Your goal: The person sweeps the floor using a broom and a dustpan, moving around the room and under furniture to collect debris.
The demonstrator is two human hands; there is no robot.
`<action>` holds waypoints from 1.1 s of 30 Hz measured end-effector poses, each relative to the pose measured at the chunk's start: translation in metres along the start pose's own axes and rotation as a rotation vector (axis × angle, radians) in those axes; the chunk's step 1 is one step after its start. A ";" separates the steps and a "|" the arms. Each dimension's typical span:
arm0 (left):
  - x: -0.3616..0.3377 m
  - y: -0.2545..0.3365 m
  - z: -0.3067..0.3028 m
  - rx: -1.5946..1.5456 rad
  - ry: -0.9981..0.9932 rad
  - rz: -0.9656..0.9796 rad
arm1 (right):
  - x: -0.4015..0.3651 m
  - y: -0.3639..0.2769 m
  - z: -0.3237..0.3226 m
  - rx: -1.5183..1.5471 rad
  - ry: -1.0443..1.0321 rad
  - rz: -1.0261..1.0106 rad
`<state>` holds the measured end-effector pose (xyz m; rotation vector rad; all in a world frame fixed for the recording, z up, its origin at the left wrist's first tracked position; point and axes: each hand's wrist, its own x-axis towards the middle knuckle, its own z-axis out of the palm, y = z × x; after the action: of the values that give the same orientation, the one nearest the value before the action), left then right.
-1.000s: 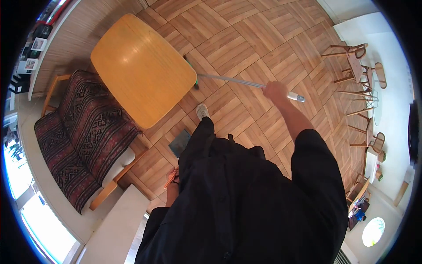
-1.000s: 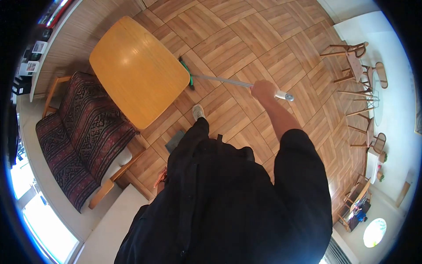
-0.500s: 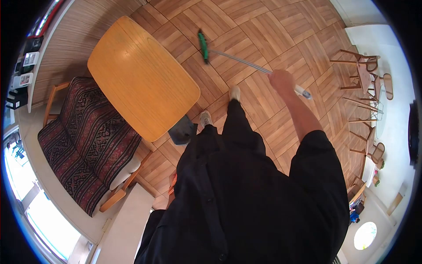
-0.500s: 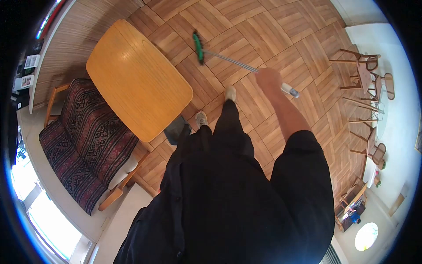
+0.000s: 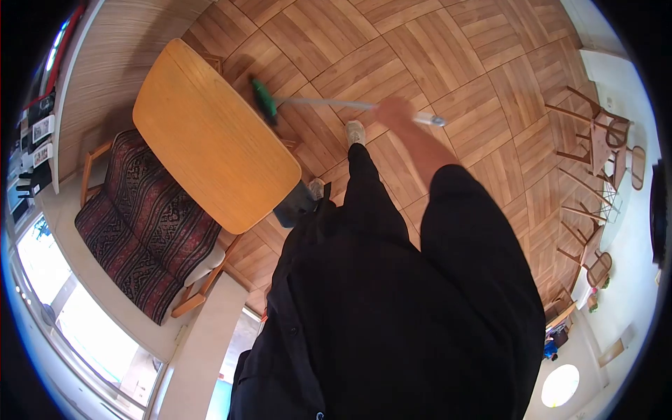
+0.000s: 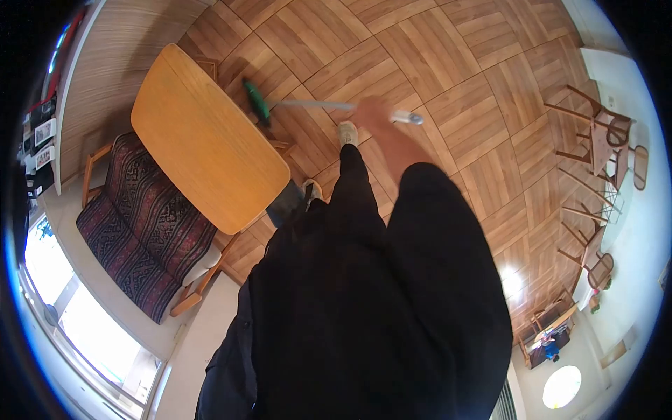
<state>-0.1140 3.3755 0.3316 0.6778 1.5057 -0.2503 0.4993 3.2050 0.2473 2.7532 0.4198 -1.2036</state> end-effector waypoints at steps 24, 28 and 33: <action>-0.016 0.023 0.051 0.306 -0.015 0.233 | 0.080 -0.113 -0.015 0.024 0.044 -0.252; 0.015 -0.001 0.009 0.287 -0.122 0.112 | 0.056 -0.073 -0.035 -0.033 0.099 -0.149; 0.066 0.011 -0.016 0.067 -0.186 -0.241 | -0.016 0.002 -0.040 0.135 0.125 0.134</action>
<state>-0.1157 3.4094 0.2718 0.5101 1.4040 -0.5359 0.5171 3.2079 0.2863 2.9274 0.1659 -1.0702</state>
